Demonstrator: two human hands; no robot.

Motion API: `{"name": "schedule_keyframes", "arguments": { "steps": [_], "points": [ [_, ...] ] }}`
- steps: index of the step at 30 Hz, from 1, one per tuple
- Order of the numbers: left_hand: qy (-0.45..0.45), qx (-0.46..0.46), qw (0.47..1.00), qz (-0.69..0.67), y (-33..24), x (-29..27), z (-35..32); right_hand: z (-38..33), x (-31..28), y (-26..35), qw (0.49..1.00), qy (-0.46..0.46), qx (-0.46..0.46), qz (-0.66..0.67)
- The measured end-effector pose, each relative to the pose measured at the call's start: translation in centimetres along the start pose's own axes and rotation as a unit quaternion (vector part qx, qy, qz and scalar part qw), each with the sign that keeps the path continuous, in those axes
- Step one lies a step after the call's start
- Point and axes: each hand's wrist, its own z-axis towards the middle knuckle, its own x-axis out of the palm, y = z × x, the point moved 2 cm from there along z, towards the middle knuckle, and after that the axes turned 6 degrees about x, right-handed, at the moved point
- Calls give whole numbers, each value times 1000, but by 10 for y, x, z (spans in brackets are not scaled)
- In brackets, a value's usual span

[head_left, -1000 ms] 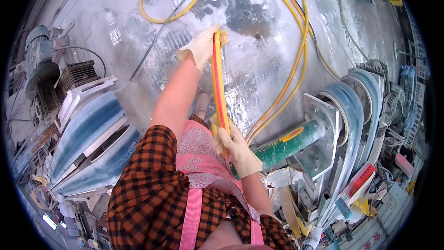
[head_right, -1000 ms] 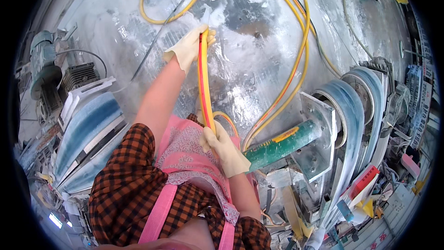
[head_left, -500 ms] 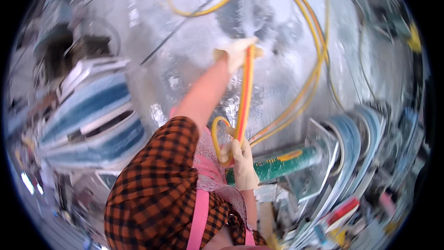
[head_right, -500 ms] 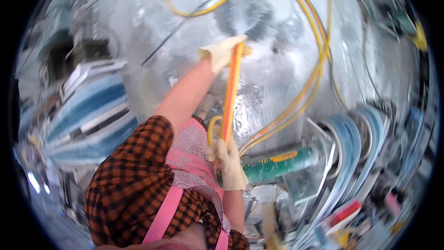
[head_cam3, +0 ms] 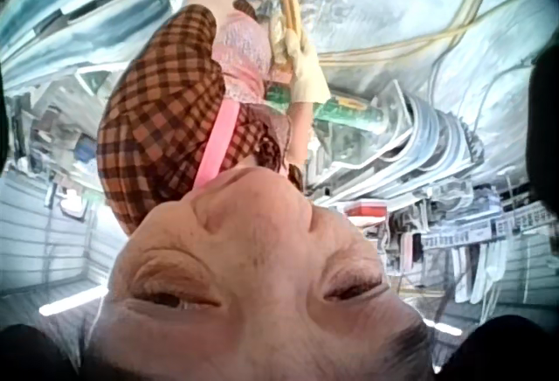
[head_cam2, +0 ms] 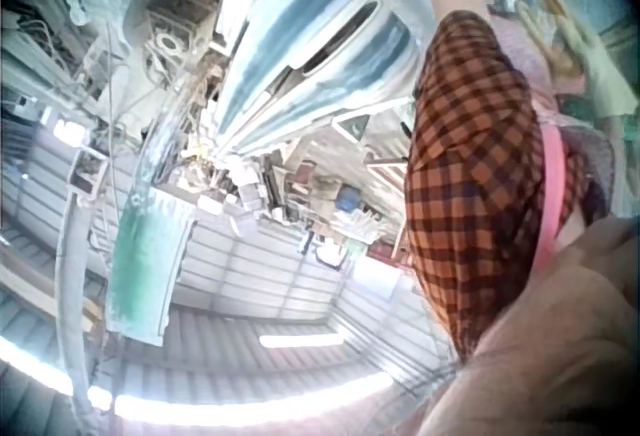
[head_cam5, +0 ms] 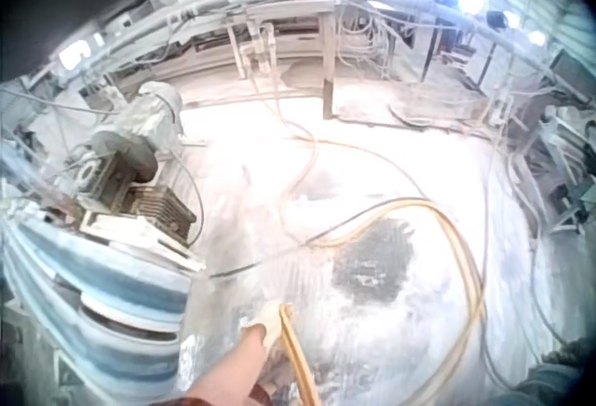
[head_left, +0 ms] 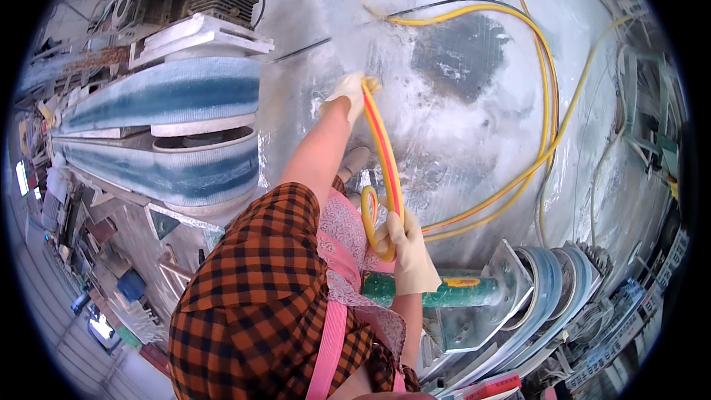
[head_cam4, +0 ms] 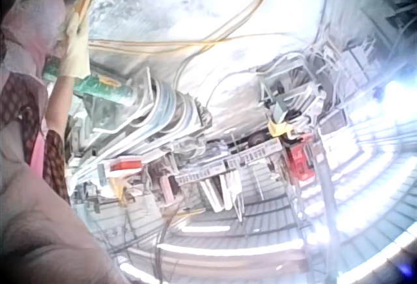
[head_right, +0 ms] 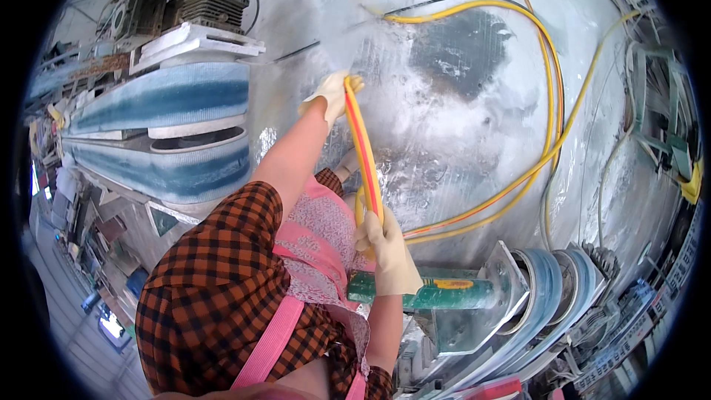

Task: The person uses a hose to spray water on a wet, dusty floor in a workshop. They move the hose around to cover different areas, rinsing the surface and machinery.

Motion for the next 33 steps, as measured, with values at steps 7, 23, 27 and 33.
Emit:
{"name": "schedule_keyframes", "arguments": {
  "steps": [7,23,27,33],
  "points": [
    [-81,10,997,-8,2,-67,-1,20,-2,10,994,44,43,-93],
    [-15,61,998,-14,-19,-132,-5,51,18,21,961,61,20,-268],
    [-96,4,995,-27,-6,-132,-18,49,12,14,959,77,27,-273],
    [7,-40,998,-43,30,-116,-12,27,-6,-5,971,43,27,-233]
  ]
}}
